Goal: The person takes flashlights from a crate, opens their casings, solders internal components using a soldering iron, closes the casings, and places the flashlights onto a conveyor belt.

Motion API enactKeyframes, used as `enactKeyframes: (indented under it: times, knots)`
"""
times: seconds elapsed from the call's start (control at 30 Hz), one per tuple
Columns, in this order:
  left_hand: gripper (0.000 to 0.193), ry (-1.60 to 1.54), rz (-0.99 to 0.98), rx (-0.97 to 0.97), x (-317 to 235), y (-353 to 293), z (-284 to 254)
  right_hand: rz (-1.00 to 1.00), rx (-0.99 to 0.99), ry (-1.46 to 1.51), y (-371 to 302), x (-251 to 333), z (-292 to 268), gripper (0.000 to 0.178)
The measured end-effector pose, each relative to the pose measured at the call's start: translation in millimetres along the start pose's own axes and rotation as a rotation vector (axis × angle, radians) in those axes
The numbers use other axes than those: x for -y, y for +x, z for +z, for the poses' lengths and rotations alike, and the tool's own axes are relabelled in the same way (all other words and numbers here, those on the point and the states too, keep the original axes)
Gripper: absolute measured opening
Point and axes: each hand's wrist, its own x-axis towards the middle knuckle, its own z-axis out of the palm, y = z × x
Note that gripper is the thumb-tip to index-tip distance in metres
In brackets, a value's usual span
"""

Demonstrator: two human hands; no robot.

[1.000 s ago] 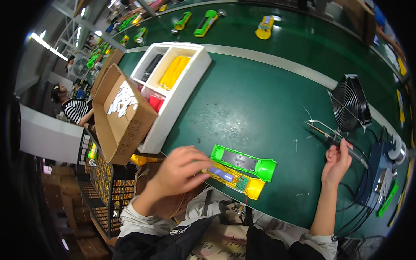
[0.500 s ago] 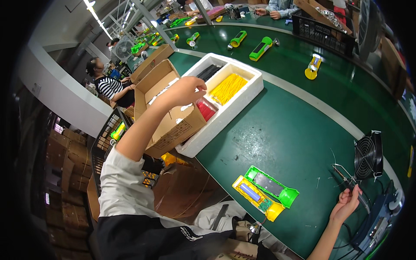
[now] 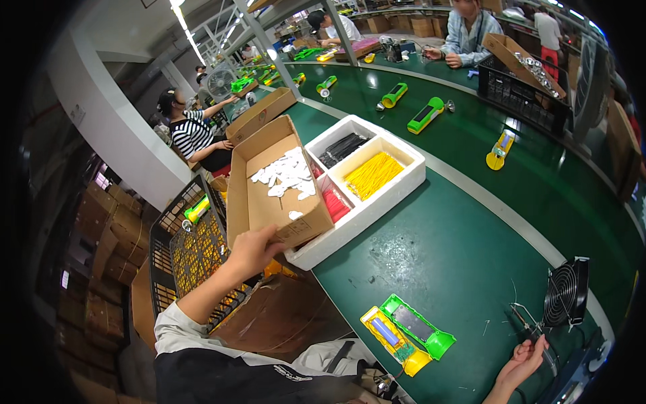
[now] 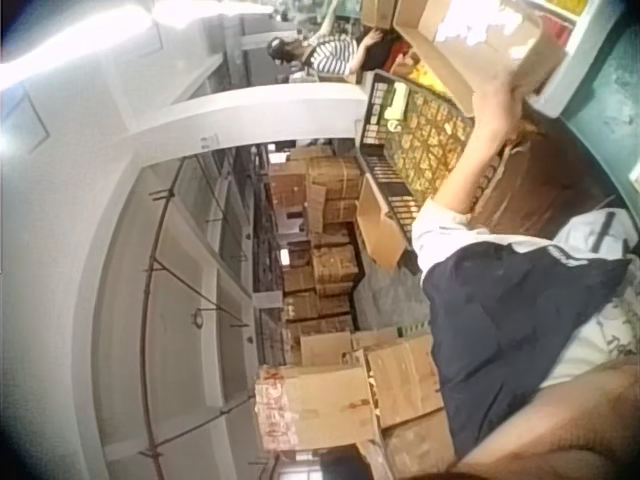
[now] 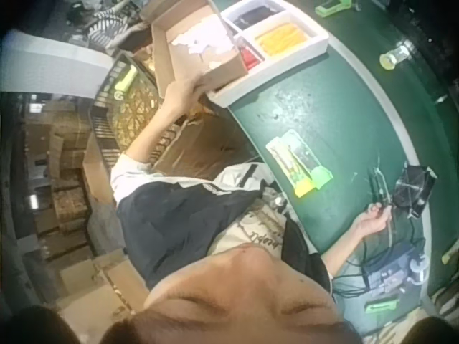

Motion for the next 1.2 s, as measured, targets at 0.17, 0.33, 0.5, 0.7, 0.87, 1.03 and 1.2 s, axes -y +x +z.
enactKeyframes:
  times: [0.17, 0.33, 0.5, 0.7, 0.87, 1.03, 1.2]
  knots:
    - [0.022, -0.129, 0.051, -0.255, 14.3, 18.6, -42.5, -0.016, -0.005, -0.014, -1.6, 2.7, 3.9, 0.017]
    - [0.025, -0.093, 0.067, -0.26, 33.2, 77.0, -67.8, -0.01, 0.004, -0.014, 2.0, 0.2, 1.1, 0.016]
    - [0.029, -0.063, 0.216, -0.342, 95.6, 141.9, -64.9, 0.016, 0.019, -0.044, -9.7, 11.7, 17.6, 0.017]
    - [0.022, 0.343, 0.303, -0.264, 191.7, 182.1, -43.3, -0.002, 0.0, -0.082, -19.4, 23.4, 28.0, 0.017]
    - [0.007, 0.448, 0.172, -0.344, 249.4, 194.8, -17.5, -0.06, -0.006, -0.162, -19.6, 20.0, 30.4, 0.014]
    - [0.012, 0.594, -0.109, -0.457, 268.8, 214.2, 29.5, -0.137, -0.04, -0.164, -19.1, 15.7, 34.6, 0.012]
    - [0.013, 0.293, -0.256, -0.099, 291.7, 225.3, 54.2, -0.167, -0.048, -0.17, -21.1, 13.1, 37.6, 0.011]
